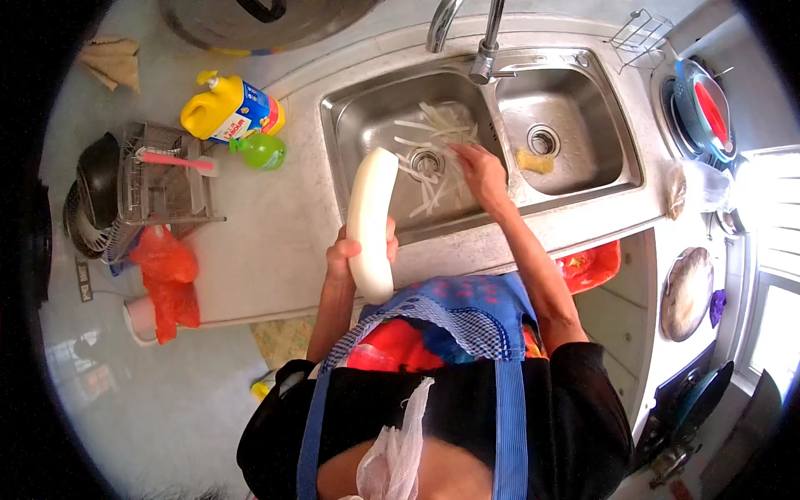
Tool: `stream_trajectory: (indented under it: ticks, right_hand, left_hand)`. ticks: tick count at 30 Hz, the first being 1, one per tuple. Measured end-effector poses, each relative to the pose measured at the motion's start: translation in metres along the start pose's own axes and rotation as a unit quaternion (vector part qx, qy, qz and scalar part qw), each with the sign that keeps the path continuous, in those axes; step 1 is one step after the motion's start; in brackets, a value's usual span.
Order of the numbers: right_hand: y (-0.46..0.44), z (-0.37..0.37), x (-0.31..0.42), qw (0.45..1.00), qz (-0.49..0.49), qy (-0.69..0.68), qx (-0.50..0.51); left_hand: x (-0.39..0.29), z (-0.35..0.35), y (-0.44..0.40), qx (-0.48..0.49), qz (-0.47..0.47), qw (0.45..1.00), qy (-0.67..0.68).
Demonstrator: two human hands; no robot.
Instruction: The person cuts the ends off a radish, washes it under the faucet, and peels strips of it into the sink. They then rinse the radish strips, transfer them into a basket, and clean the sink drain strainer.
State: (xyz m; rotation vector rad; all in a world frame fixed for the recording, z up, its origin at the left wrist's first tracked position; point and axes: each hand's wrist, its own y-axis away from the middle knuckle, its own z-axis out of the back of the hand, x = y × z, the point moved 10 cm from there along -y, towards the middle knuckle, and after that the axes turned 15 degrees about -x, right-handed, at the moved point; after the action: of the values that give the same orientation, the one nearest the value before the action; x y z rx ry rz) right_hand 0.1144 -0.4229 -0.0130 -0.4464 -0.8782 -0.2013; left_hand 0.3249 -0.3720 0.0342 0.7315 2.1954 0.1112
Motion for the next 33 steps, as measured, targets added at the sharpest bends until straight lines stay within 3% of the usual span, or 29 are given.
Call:
stream_trajectory:
  ticks: [2,4,6,7,8,9,10,12,13,15,16,17,18,19,20,22,26,28,30,31,33]
  right_hand:
    - [-0.010,0.017,0.016,0.999,0.015,-0.016,-0.039]
    - [-0.002,0.035,0.047,0.997,0.011,-0.036,-0.074]
    - [-0.007,0.050,0.109,0.984,0.078,-0.122,-0.101]
    - [-0.005,0.051,0.121,0.984,0.077,-0.120,-0.104]
    - [-0.001,0.049,0.143,0.982,0.148,-0.067,-0.098]
    - [0.005,0.046,0.158,0.972,0.217,-0.013,-0.090]
    - [0.004,0.043,0.152,0.972,0.216,-0.012,-0.089]
    - [-0.004,0.026,0.123,0.977,0.191,0.014,-0.096]
    - [-0.010,0.003,0.083,0.974,0.149,0.169,-0.008]
    - [-0.011,-0.006,-0.002,1.000,-0.014,-0.020,-0.018]
    - [-0.010,-0.009,-0.022,0.991,-0.094,-0.093,0.000]
    - [-0.010,-0.004,-0.005,0.991,-0.095,-0.092,0.009]
    - [-0.003,-0.009,0.003,0.949,-0.207,-0.232,0.056]
    - [0.005,-0.020,0.018,0.872,-0.311,-0.364,0.097]
    - [0.006,-0.024,0.029,0.871,-0.315,-0.364,0.098]
    - [0.013,-0.048,0.062,0.746,-0.372,-0.529,0.159]
    - [0.000,-0.054,0.082,0.766,-0.337,-0.526,0.154]
    - [-0.003,-0.052,0.079,0.802,-0.321,-0.474,0.171]
    - [-0.008,-0.047,0.075,0.827,-0.312,-0.440,0.156]
    - [-0.011,-0.042,0.072,0.851,-0.303,-0.405,0.140]
    - [-0.013,-0.036,0.072,0.877,-0.289,-0.358,0.139]
  left_hand:
    - [0.002,-0.011,0.003,0.047,0.038,0.995,0.077]
    - [0.005,-0.008,0.004,0.034,0.059,0.989,0.129]
    - [0.006,-0.009,-0.005,0.038,0.076,0.981,0.177]
    - [0.011,-0.004,-0.008,0.027,0.091,0.969,0.229]
    - [0.014,-0.002,-0.012,0.016,0.105,0.954,0.281]
    - [0.014,-0.004,-0.012,0.018,0.107,0.953,0.282]
    - [0.013,-0.007,-0.011,0.025,0.102,0.966,0.236]
    - [0.013,-0.007,-0.008,0.029,0.093,0.977,0.191]
    - [0.012,-0.010,-0.005,0.048,0.082,0.978,0.183]
    - [0.007,-0.012,-0.007,0.071,0.072,0.980,0.172]
    - [0.006,-0.020,-0.006,0.112,0.095,0.961,0.234]
    - [0.005,-0.026,-0.001,0.147,0.119,0.936,0.297]
    - [0.008,-0.025,-0.003,0.140,0.118,0.936,0.300]
    - [0.014,-0.023,-0.012,0.106,0.143,0.926,0.333]
    - [0.023,-0.021,-0.020,0.074,0.169,0.913,0.364]
    - [0.027,-0.033,-0.025,0.115,0.170,0.904,0.374]
    - [0.031,-0.052,-0.028,0.128,0.191,0.894,0.384]
    - [0.026,-0.056,-0.025,0.135,0.181,0.900,0.374]
    - [0.027,-0.026,-0.032,-0.042,0.133,0.962,0.235]
    - [0.020,-0.027,-0.029,-0.041,0.133,0.962,0.235]
    - [0.012,-0.009,-0.027,-0.122,0.086,0.989,-0.020]
